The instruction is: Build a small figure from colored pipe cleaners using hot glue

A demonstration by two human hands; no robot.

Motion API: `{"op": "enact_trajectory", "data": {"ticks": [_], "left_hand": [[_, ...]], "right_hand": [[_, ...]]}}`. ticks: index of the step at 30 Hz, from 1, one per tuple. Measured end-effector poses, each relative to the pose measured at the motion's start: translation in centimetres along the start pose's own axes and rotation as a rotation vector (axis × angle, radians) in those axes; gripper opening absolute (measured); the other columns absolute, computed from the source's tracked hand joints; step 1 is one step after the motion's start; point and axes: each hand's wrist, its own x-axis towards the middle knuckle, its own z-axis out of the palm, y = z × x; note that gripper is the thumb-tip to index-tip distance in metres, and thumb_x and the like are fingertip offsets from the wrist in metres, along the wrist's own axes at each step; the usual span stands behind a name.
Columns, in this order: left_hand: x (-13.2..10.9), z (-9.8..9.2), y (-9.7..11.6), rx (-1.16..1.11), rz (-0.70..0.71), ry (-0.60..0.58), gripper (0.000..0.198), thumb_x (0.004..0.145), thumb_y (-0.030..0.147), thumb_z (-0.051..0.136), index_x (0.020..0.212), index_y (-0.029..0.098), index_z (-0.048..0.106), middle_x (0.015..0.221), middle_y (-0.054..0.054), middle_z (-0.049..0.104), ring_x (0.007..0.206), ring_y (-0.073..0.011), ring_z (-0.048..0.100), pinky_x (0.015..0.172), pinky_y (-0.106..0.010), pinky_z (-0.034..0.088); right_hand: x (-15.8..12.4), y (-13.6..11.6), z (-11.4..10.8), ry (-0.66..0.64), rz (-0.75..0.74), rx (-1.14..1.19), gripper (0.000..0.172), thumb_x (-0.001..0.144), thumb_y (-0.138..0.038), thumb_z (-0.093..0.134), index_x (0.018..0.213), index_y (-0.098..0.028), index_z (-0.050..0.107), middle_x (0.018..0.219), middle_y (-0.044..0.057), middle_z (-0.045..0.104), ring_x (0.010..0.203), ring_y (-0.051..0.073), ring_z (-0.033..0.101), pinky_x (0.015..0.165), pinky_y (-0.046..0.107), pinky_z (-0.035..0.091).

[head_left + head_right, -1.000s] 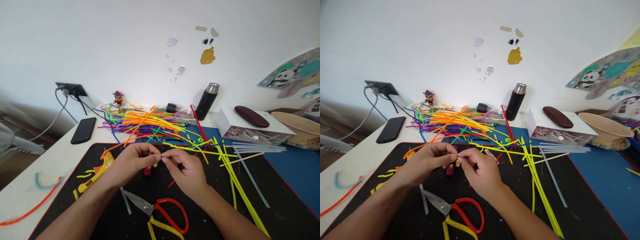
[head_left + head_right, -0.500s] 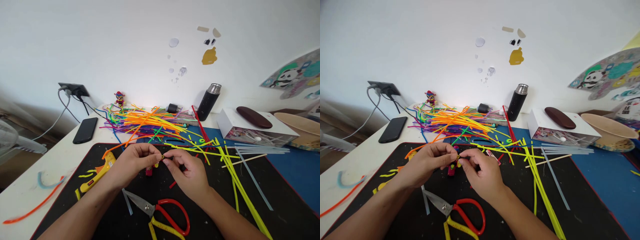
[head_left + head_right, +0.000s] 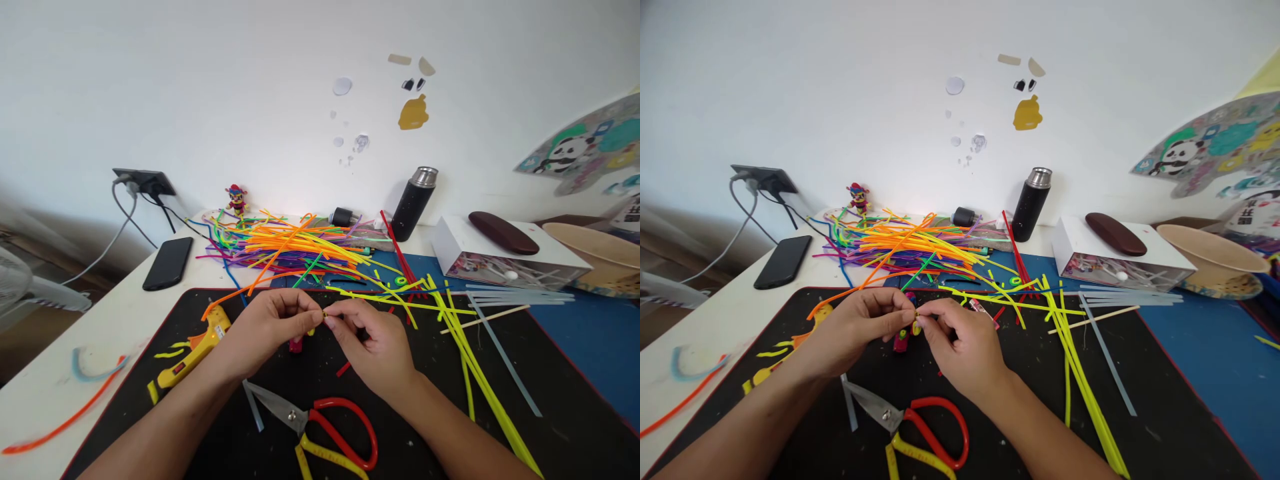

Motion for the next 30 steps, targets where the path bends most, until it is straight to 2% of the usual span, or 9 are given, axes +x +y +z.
{"op": "enact_trajectory", "data": {"ticks": [12, 22, 30], "left_hand": [[0.03, 0.07, -0.18, 0.015, -0.014, -0.001, 0.035, 0.075, 0.046, 0.087, 0.079, 0.014, 0.074, 0.068, 0.001, 0.063, 0.054, -0.0087, 0.048, 0.053, -0.022, 0.039], [-0.02, 0.02, -0.04, -0.052, -0.029, -0.041, 0.039, 0.075, 0.052, 0.086, 0.079, 0.015, 0.076, 0.063, 0.002, 0.059, 0.052, -0.0091, 0.045, 0.054, -0.024, 0.040], [-0.11, -0.05, -0.06, -0.139, -0.072, -0.080, 0.041, 0.072, 0.052, 0.090, 0.078, 0.014, 0.075, 0.060, 0.004, 0.055, 0.052, -0.0074, 0.042, 0.053, -0.022, 0.034]], "right_hand": [[-0.36, 0.30, -0.07, -0.029, 0.009, 0.009, 0.013, 0.099, -0.022, 0.062, 0.093, -0.020, 0.073, 0.051, -0.009, 0.047, 0.044, 0.009, 0.042, 0.048, 0.022, 0.034], [-0.28, 0.08, -0.25, -0.013, -0.034, 0.015, 0.009, 0.100, -0.021, 0.063, 0.094, -0.020, 0.070, 0.051, -0.010, 0.046, 0.042, 0.008, 0.041, 0.048, 0.021, 0.034], [-0.28, -0.22, -0.34, 0.004, -0.077, 0.002, 0.008, 0.100, -0.020, 0.063, 0.095, -0.020, 0.070, 0.052, -0.010, 0.046, 0.042, 0.008, 0.042, 0.046, 0.021, 0.035]]}}
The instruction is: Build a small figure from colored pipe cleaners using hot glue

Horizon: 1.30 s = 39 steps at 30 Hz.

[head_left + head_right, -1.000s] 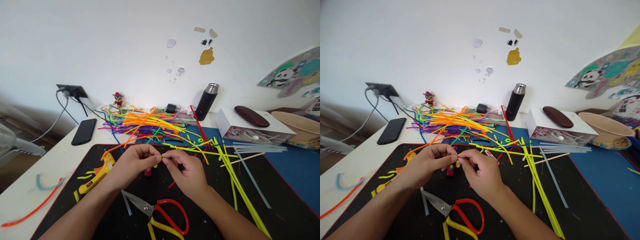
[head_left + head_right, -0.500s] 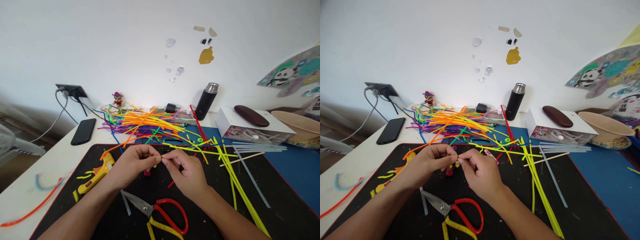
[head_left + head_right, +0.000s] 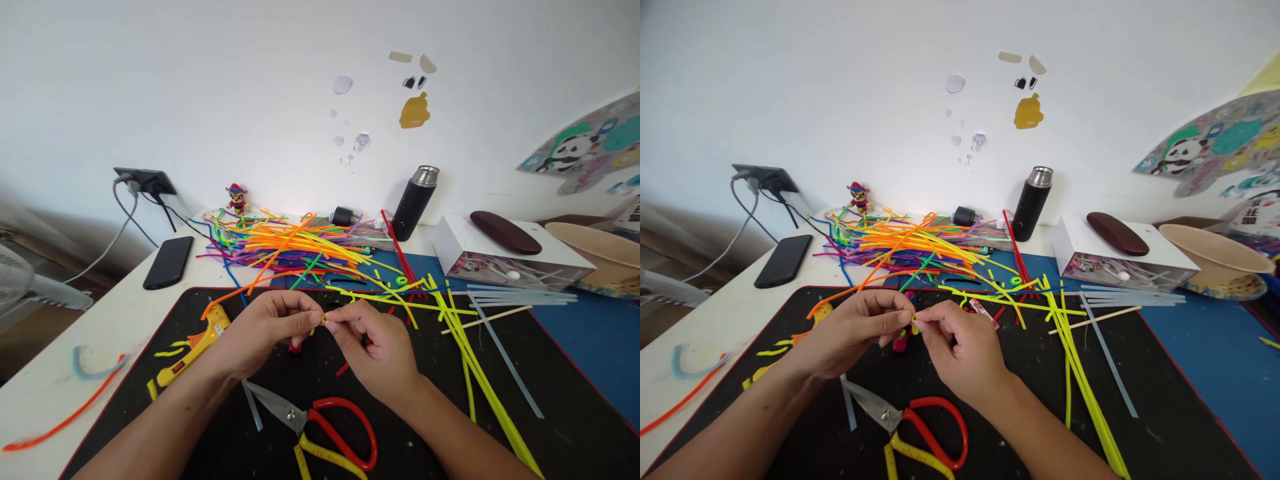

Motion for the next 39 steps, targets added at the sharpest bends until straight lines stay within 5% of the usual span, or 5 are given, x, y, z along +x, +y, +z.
{"op": "enact_trajectory", "data": {"ticks": [7, 39], "left_hand": [[-0.11, -0.05, -0.10, -0.038, -0.046, -0.034, 0.045, 0.071, 0.055, 0.091, 0.080, 0.015, 0.073, 0.057, 0.004, 0.052, 0.053, -0.0083, 0.040, 0.053, -0.021, 0.028], [0.07, -0.01, -0.01, 0.037, 0.042, -0.038, 0.048, 0.073, 0.057, 0.089, 0.074, 0.013, 0.072, 0.058, 0.003, 0.056, 0.054, -0.0084, 0.044, 0.054, -0.021, 0.034]], "right_hand": [[-0.16, -0.26, -0.06, -0.007, 0.026, 0.009, 0.011, 0.101, -0.023, 0.062, 0.094, -0.021, 0.070, 0.051, -0.009, 0.049, 0.041, 0.008, 0.043, 0.045, 0.021, 0.035], [-0.17, -0.21, 0.29, -0.049, 0.139, 0.168, 0.009, 0.099, -0.021, 0.063, 0.090, -0.022, 0.066, 0.054, -0.010, 0.043, 0.043, 0.008, 0.039, 0.045, 0.023, 0.029]]}}
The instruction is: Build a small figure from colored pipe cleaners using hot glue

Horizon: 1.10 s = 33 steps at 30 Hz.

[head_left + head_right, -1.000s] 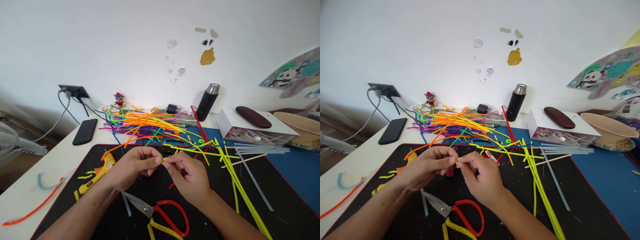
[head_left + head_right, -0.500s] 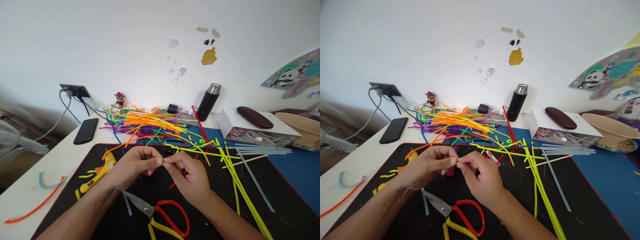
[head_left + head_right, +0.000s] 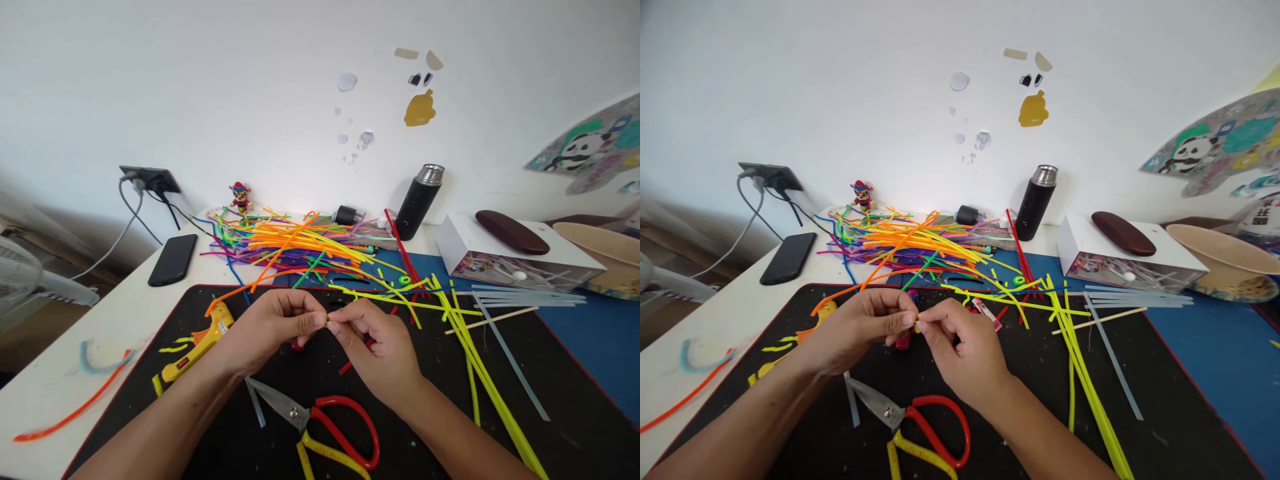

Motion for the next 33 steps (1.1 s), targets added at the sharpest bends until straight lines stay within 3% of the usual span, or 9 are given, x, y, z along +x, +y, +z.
{"op": "enact_trajectory", "data": {"ticks": [6, 17, 33], "left_hand": [[0.0, -0.1, 0.2, 0.044, -0.021, 0.055, 0.042, 0.070, 0.052, 0.091, 0.075, 0.014, 0.075, 0.065, 0.001, 0.062, 0.052, -0.0074, 0.045, 0.053, -0.021, 0.037], [0.4, -0.4, -0.1, 0.191, 0.003, 0.104, 0.036, 0.069, 0.049, 0.090, 0.075, 0.016, 0.076, 0.066, 0.000, 0.063, 0.057, -0.0102, 0.049, 0.055, -0.022, 0.042], [0.7, -0.5, -0.5, 0.380, 0.024, 0.101, 0.035, 0.079, 0.051, 0.077, 0.081, 0.017, 0.074, 0.068, 0.000, 0.066, 0.057, -0.0123, 0.053, 0.056, -0.024, 0.042]], "right_hand": [[0.1, 0.3, 0.2, -0.013, 0.015, 0.028, 0.008, 0.100, -0.022, 0.062, 0.093, -0.022, 0.066, 0.055, -0.010, 0.044, 0.045, 0.009, 0.040, 0.047, 0.023, 0.029], [-0.1, 1.5, 0.1, -0.038, 0.001, -0.146, 0.013, 0.100, -0.028, 0.062, 0.102, -0.021, 0.072, 0.057, -0.009, 0.050, 0.048, 0.010, 0.046, 0.053, 0.023, 0.034], [-0.1, 2.0, -0.2, -0.086, 0.007, -0.313, 0.012, 0.099, -0.029, 0.061, 0.102, -0.022, 0.071, 0.058, -0.008, 0.053, 0.051, 0.011, 0.048, 0.059, 0.024, 0.036]]}}
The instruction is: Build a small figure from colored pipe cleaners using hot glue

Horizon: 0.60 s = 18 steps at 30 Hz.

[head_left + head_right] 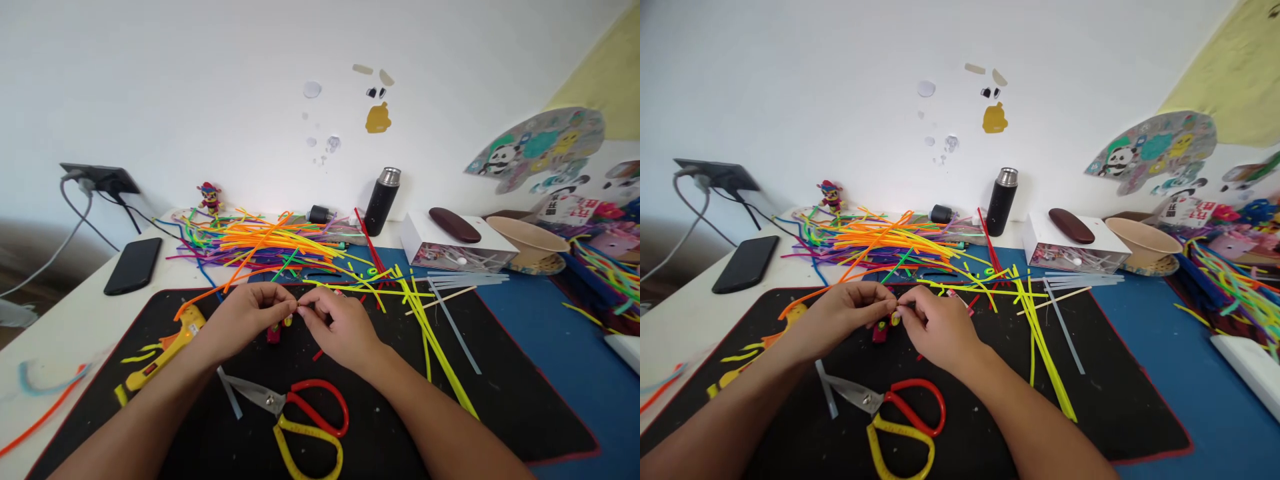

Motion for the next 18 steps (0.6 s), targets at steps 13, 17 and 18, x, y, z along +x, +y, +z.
{"op": "enact_trajectory", "data": {"ticks": [13, 17, 18], "left_hand": [[0.8, -0.8, 0.3, 0.057, 0.123, 0.210, 0.049, 0.087, 0.065, 0.068, 0.075, 0.017, 0.066, 0.060, 0.003, 0.055, 0.057, -0.0115, 0.046, 0.056, -0.023, 0.039], [1.8, -1.4, 0.8, 0.072, 0.161, 0.233, 0.047, 0.088, 0.062, 0.070, 0.076, 0.017, 0.065, 0.062, 0.004, 0.050, 0.058, -0.0103, 0.040, 0.055, -0.022, 0.032], [2.1, -1.6, 1.1, 0.070, 0.169, 0.231, 0.046, 0.089, 0.060, 0.070, 0.076, 0.017, 0.064, 0.062, 0.005, 0.049, 0.058, -0.0102, 0.040, 0.055, -0.022, 0.032]], "right_hand": [[1.6, 1.9, -1.5, 0.108, 0.151, 0.062, 0.015, 0.100, -0.035, 0.061, 0.098, -0.022, 0.069, 0.054, -0.009, 0.044, 0.050, 0.014, 0.045, 0.057, 0.027, 0.037], [2.0, 3.2, -2.0, 0.135, 0.182, 0.077, 0.015, 0.099, -0.035, 0.061, 0.096, -0.022, 0.067, 0.055, -0.008, 0.043, 0.050, 0.014, 0.043, 0.056, 0.028, 0.035], [2.1, 3.4, -2.2, 0.136, 0.188, 0.077, 0.015, 0.099, -0.035, 0.061, 0.095, -0.022, 0.067, 0.055, -0.008, 0.043, 0.050, 0.013, 0.042, 0.056, 0.028, 0.035]]}}
